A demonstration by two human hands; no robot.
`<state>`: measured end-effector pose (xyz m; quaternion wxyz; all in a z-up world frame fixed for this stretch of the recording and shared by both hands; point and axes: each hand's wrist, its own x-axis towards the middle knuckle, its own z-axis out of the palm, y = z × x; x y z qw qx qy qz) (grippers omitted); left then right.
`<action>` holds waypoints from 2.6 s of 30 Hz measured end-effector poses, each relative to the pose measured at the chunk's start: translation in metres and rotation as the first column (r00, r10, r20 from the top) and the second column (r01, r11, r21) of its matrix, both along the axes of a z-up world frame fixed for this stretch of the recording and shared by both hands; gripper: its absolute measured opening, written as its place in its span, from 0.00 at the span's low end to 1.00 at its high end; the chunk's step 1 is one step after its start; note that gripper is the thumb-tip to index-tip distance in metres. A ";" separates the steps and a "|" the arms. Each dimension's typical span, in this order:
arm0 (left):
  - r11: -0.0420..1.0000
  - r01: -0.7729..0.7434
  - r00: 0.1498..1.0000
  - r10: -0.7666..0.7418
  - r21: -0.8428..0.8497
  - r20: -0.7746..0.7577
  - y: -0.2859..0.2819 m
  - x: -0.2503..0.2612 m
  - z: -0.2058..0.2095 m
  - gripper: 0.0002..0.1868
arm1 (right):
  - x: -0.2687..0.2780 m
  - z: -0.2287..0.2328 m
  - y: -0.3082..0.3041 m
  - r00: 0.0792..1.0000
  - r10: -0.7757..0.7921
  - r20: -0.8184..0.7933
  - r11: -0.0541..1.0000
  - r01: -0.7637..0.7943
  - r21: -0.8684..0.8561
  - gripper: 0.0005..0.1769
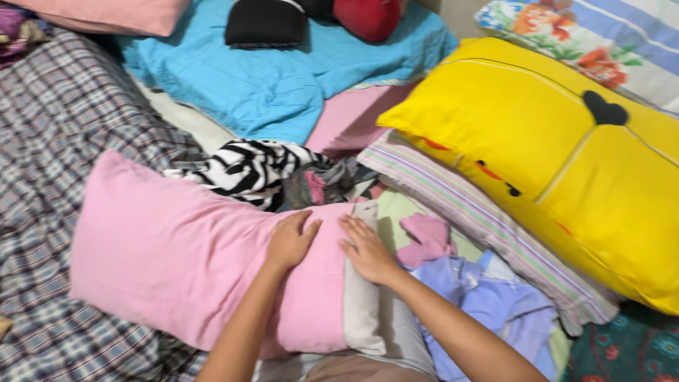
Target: The person puts pillowcases onto pillows and then folds laundry including a pair of shorts on a bed.
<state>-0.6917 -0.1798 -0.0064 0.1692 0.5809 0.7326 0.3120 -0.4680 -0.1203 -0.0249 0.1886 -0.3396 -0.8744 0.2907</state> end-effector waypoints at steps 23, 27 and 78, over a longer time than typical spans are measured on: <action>0.993 -0.118 0.991 0.120 -0.027 0.057 -0.044 0.018 -0.001 0.25 | -0.049 0.010 -0.032 0.946 -0.226 0.233 0.961 0.176 0.215 0.29; 0.978 -0.198 0.974 0.205 -0.071 0.099 -0.051 0.028 0.047 0.25 | -0.045 0.008 -0.029 0.957 -0.232 0.171 0.949 0.185 0.254 0.32; 0.900 -0.432 0.870 0.431 -0.052 0.240 -0.112 0.006 0.006 0.16 | -0.035 0.132 -0.140 0.992 0.124 0.031 0.910 -0.126 0.395 0.42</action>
